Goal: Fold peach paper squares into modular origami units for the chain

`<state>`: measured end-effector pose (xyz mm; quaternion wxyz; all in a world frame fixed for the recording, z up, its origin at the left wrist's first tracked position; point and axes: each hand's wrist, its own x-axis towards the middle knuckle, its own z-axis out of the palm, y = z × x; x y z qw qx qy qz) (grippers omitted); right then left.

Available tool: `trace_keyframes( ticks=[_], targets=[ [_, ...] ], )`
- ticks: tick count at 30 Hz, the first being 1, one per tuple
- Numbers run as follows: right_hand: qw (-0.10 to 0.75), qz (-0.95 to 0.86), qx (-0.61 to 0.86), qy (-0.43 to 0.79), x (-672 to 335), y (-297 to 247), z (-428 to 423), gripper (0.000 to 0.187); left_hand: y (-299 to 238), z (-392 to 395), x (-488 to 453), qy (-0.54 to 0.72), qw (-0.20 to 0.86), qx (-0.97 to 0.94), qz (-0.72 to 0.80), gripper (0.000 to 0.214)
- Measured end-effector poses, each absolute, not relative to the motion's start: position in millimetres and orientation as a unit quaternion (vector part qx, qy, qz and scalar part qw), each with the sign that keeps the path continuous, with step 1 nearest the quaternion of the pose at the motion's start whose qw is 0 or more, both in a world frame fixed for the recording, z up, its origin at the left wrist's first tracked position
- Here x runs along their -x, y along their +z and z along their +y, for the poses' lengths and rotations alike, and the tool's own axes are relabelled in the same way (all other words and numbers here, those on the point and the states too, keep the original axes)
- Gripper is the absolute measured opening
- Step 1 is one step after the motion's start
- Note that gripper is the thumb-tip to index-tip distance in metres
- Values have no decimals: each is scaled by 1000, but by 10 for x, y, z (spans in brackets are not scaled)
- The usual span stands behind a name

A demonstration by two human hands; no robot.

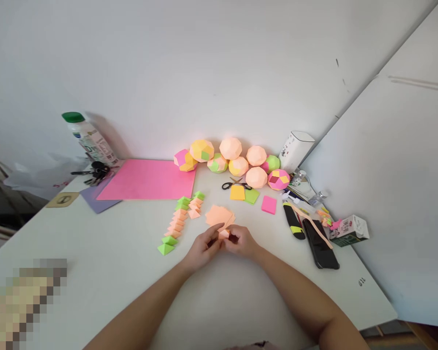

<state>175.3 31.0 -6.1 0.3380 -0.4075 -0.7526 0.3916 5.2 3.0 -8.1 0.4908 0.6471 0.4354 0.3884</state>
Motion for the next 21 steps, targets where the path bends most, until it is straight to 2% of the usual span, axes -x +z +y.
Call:
trace_keyframes(
  ticks=[8,21],
  targets=[
    [306,-763,408,398,-1747,-71,296,3,-62,-11,-66,391,456,-664,445,41],
    [352,-735,391,427,-1736,-18,334,14,-18,0,-69,406,492,-617,460,43]
  ],
)
